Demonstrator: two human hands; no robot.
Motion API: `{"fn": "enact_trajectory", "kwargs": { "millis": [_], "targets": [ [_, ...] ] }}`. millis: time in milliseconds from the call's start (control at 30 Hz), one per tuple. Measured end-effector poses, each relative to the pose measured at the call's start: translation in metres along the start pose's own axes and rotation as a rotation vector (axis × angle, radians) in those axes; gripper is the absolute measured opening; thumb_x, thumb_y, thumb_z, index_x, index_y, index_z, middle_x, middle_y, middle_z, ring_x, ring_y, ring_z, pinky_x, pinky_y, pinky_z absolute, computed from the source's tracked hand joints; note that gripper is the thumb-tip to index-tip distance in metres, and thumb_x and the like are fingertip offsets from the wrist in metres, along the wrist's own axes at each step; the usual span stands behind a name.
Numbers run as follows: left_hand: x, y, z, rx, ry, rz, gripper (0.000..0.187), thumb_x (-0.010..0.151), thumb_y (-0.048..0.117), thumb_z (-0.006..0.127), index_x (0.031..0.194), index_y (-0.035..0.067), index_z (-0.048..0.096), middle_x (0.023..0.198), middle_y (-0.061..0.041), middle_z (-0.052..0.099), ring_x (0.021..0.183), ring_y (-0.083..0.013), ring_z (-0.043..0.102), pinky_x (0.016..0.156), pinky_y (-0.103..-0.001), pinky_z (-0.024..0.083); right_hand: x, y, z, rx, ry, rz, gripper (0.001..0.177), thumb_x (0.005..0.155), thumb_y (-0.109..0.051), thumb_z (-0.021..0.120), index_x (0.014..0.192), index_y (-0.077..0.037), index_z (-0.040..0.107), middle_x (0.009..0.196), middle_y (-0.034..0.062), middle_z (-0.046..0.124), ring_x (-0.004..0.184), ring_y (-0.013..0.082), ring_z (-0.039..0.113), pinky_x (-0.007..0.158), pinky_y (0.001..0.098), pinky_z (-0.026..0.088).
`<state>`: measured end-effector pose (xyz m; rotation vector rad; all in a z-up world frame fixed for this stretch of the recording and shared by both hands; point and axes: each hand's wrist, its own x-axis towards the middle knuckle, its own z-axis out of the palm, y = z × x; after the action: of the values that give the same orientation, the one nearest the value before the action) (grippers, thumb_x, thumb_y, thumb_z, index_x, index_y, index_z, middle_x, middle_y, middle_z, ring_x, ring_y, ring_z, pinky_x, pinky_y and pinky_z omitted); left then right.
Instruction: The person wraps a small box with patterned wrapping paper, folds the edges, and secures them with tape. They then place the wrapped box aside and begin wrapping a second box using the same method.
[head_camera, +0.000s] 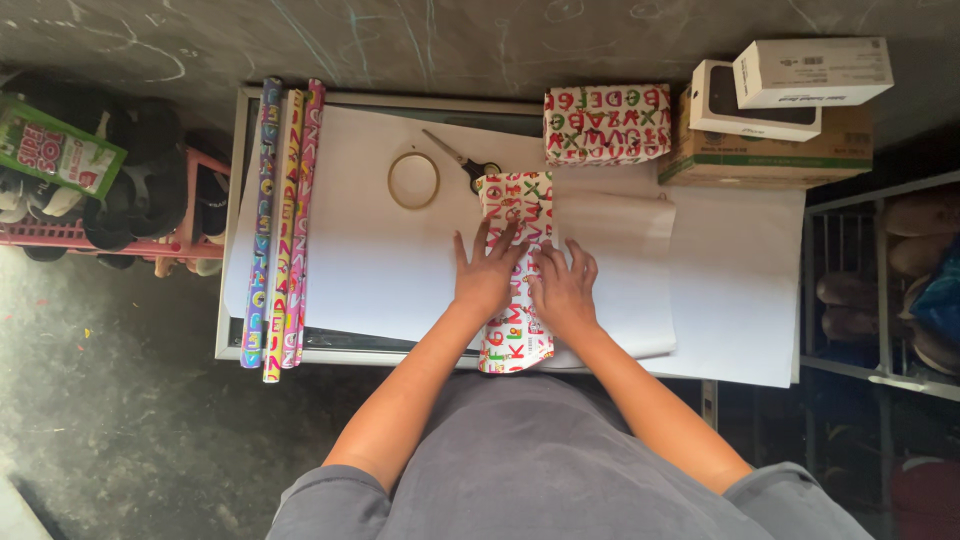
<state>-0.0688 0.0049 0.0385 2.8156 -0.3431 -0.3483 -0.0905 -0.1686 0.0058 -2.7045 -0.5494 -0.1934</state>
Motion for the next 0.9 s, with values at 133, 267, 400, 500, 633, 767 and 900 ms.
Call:
{"fn": "enact_trajectory", "kwargs": {
  "millis": [133, 267, 400, 500, 633, 767, 900],
  "targets": [
    [0.0, 0.002, -0.003, -0.045, -0.066, -0.038, 0.083, 0.077, 0.027, 0.082, 0.151, 0.033, 0.044, 0.169, 0.007, 0.014, 0.157, -0.0307, 0.006, 0.114, -0.078, 0.015, 0.002, 0.009, 0.002, 0.122, 0.092, -0.091, 0.041, 0.093, -0.02, 0.069, 0.127, 0.0, 0.061, 0.137, 0.0162, 0.056, 0.136, 0.0396, 0.044, 0.111, 0.0542, 0.034],
    [0.001, 0.001, -0.005, -0.177, -0.123, -0.074, 0.083, 0.078, 0.02, 0.079, 0.151, 0.034, 0.042, 0.17, 0.008, 0.012, 0.149, -0.0378, 0.023, 0.11, -0.066, 0.033, 0.007, 0.009, -0.001, 0.167, 0.14, -0.101, 0.031, 0.09, -0.016, 0.071, 0.116, 0.0, 0.066, 0.124, 0.0141, 0.062, 0.127, 0.0385, 0.051, 0.107, 0.0514, 0.039],
    [0.003, -0.005, -0.004, -0.332, -0.17, -0.11, 0.085, 0.078, 0.015, 0.076, 0.153, 0.032, 0.042, 0.171, 0.009, 0.015, 0.136, -0.0413, 0.045, 0.103, -0.049, 0.05, 0.03, 0.002, -0.011, 0.102, 0.109, -0.062, 0.017, 0.083, -0.01, 0.071, 0.098, -0.003, 0.069, 0.112, 0.0123, 0.065, 0.117, 0.0366, 0.054, 0.101, 0.0505, 0.042],
    [0.004, -0.005, 0.0, -0.307, -0.184, -0.136, 0.08, 0.077, 0.017, 0.079, 0.149, 0.021, 0.043, 0.169, 0.006, 0.019, 0.132, -0.04, 0.049, 0.099, -0.049, 0.051, 0.067, -0.006, -0.012, 0.194, 0.198, -0.067, 0.009, 0.082, -0.012, 0.074, 0.087, -0.006, 0.069, 0.104, 0.0087, 0.066, 0.111, 0.0347, 0.054, 0.095, 0.0503, 0.042],
    [0.002, -0.006, 0.003, -0.299, -0.17, -0.13, 0.073, 0.076, 0.024, 0.083, 0.141, 0.017, 0.051, 0.16, 0.002, 0.032, 0.132, -0.0373, 0.049, 0.099, -0.05, 0.051, 0.139, -0.013, 0.008, 0.137, 0.262, -0.181, 0.009, 0.083, -0.014, 0.074, 0.088, -0.007, 0.071, 0.101, 0.0099, 0.066, 0.113, 0.0374, 0.052, 0.098, 0.0529, 0.041],
    [0.0, -0.008, 0.0, -0.302, -0.157, -0.109, 0.069, 0.076, 0.022, 0.082, 0.139, 0.019, 0.054, 0.163, 0.002, 0.032, 0.132, -0.0368, 0.049, 0.099, -0.048, 0.051, 0.197, -0.017, 0.052, -0.137, 0.05, -0.058, 0.022, 0.074, -0.029, 0.078, 0.076, -0.007, 0.075, 0.098, 0.0125, 0.068, 0.116, 0.0433, 0.053, 0.087, 0.0533, 0.041],
    [0.001, -0.01, -0.002, -0.339, -0.155, -0.116, 0.075, 0.074, 0.023, 0.084, 0.142, 0.021, 0.051, 0.159, 0.002, 0.035, 0.134, -0.0375, 0.046, 0.1, -0.049, 0.05, 0.217, -0.019, 0.094, -0.281, -0.299, 0.186, 0.025, 0.078, -0.026, 0.074, 0.09, -0.004, 0.076, 0.107, 0.0166, 0.066, 0.102, 0.0372, 0.061, 0.089, 0.0497, 0.043]
  ]
}}
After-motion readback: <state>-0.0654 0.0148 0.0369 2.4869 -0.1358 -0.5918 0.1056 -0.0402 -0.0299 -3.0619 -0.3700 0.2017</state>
